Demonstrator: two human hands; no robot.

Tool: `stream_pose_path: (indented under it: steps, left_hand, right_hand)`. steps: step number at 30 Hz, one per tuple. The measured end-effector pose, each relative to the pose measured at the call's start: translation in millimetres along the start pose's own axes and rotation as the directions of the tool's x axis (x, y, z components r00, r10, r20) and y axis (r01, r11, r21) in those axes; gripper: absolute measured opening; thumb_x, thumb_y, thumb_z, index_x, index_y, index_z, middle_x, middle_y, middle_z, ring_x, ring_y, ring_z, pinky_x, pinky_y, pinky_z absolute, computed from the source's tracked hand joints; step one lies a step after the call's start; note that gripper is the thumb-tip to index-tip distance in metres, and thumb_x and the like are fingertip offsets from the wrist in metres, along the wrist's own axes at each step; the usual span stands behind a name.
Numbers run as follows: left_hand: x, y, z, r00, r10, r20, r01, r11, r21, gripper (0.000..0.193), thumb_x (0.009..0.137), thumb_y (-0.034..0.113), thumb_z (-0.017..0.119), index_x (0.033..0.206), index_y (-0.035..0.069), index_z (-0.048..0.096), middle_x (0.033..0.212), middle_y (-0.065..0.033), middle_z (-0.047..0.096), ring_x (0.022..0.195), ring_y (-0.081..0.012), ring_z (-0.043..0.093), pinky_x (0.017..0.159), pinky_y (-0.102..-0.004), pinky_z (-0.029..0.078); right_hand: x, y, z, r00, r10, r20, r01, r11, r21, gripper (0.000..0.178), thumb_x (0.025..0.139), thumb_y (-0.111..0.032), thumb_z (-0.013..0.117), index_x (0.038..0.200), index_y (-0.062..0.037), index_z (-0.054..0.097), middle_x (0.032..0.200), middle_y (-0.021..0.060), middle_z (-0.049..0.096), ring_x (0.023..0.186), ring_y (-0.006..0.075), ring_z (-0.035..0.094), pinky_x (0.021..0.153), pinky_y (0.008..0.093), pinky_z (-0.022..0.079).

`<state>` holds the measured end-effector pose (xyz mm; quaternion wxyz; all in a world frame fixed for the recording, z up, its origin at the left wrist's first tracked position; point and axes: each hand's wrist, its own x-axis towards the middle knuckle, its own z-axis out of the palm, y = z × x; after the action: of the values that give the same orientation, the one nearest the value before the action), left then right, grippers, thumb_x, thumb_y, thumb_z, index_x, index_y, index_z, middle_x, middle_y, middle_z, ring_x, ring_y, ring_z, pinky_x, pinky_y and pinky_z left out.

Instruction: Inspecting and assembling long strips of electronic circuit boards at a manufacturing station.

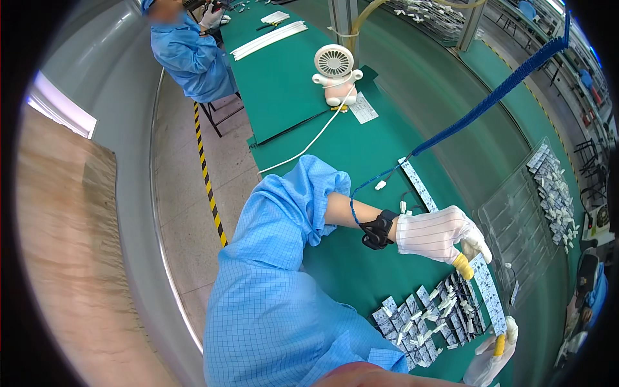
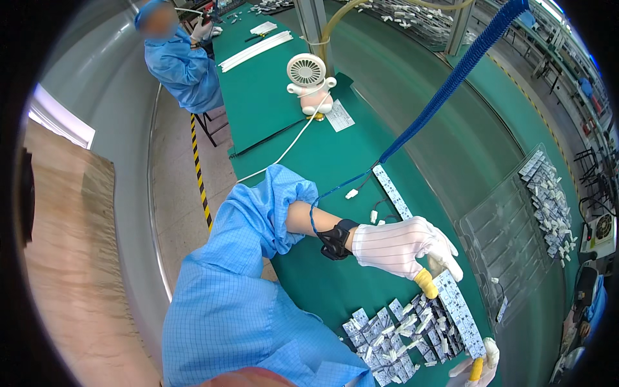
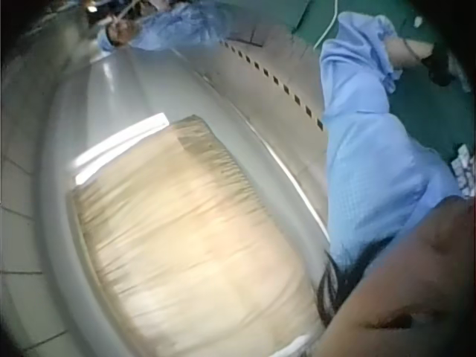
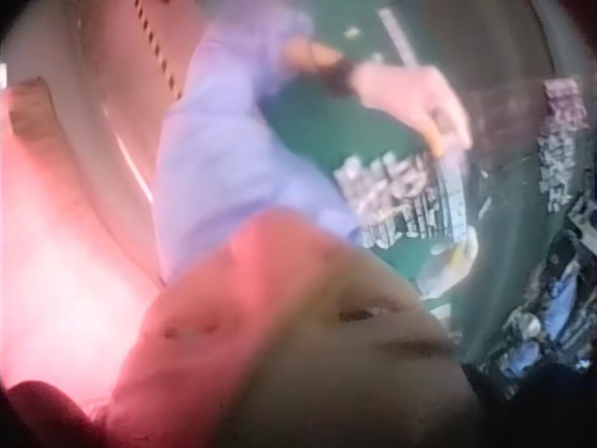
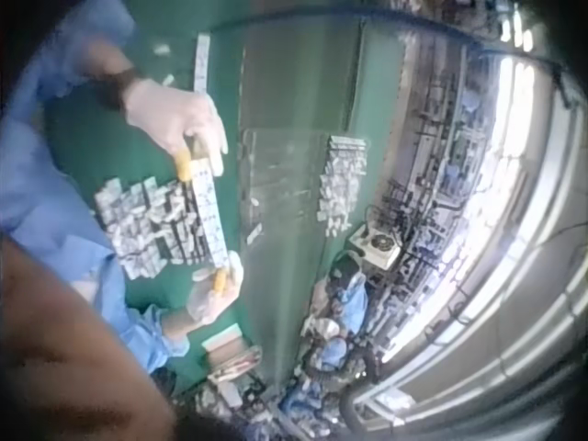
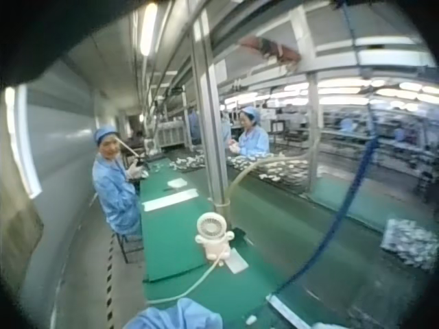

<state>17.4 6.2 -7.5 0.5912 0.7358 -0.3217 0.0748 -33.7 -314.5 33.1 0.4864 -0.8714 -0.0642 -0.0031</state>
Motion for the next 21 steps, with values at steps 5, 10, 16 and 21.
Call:
stream_pose_path:
  steps: [5, 10, 16, 21]
  left_hand:
    - [0, 3, -2, 0.999, -0.035, 0.014, 0.035, 0.999, -0.029, 0.049, 0.068, 0.042, 0.074, 0.106, 0.011, 0.067, 0.083, -0.0073, 0.069, 0.101, -0.0275, 0.061, 0.074, -0.0362, 0.049]
    - [0, 5, -3, 0.998, -0.058, 0.030, 0.059, 0.997, -0.043, 0.049, 0.069, 0.041, 0.074, 0.106, 0.010, 0.067, 0.083, -0.0073, 0.069, 0.100, -0.0276, 0.061, 0.075, -0.0366, 0.049]
    - [1, 1, 0, 0.994, 0.100, -0.031, -0.098, 0.994, 0.057, 0.043, 0.072, 0.035, 0.076, 0.102, 0.005, 0.068, 0.077, -0.0104, 0.068, 0.067, -0.0200, 0.063, 0.064, -0.0296, 0.049]
    - [1, 1, 1, 0.997, 0.068, -0.026, -0.067, 0.998, 0.019, 0.043, 0.072, 0.036, 0.075, 0.104, 0.008, 0.067, 0.080, -0.0091, 0.068, 0.083, -0.0236, 0.061, 0.072, -0.0341, 0.048]
  right_hand:
    - [0, -6, 4, 0.993, 0.121, 0.000, -0.120, 0.984, 0.135, 0.031, 0.096, -0.023, 0.049, 0.111, 0.0039, 0.056, 0.071, 0.0041, 0.059, 0.056, 0.0083, 0.050, 0.050, 0.0216, 0.038]
    - [-1, -10, 7, 0.985, 0.170, -0.023, -0.165, 0.976, 0.141, 0.031, 0.096, -0.023, 0.049, 0.112, 0.0037, 0.056, 0.073, 0.0038, 0.060, 0.057, 0.0081, 0.050, 0.052, 0.0212, 0.038]
    - [-1, -8, 6, 0.994, 0.112, -0.007, -0.110, 0.981, 0.160, 0.030, 0.095, -0.021, 0.051, 0.113, 0.0027, 0.056, 0.080, 0.0041, 0.061, 0.060, 0.0080, 0.051, 0.053, 0.0199, 0.038]
    - [-4, 1, 1, 0.992, 0.123, 0.008, -0.122, 0.977, 0.175, 0.030, 0.095, -0.019, 0.051, 0.115, 0.0032, 0.054, 0.077, 0.0039, 0.060, 0.060, 0.0087, 0.051, 0.053, 0.0202, 0.038]
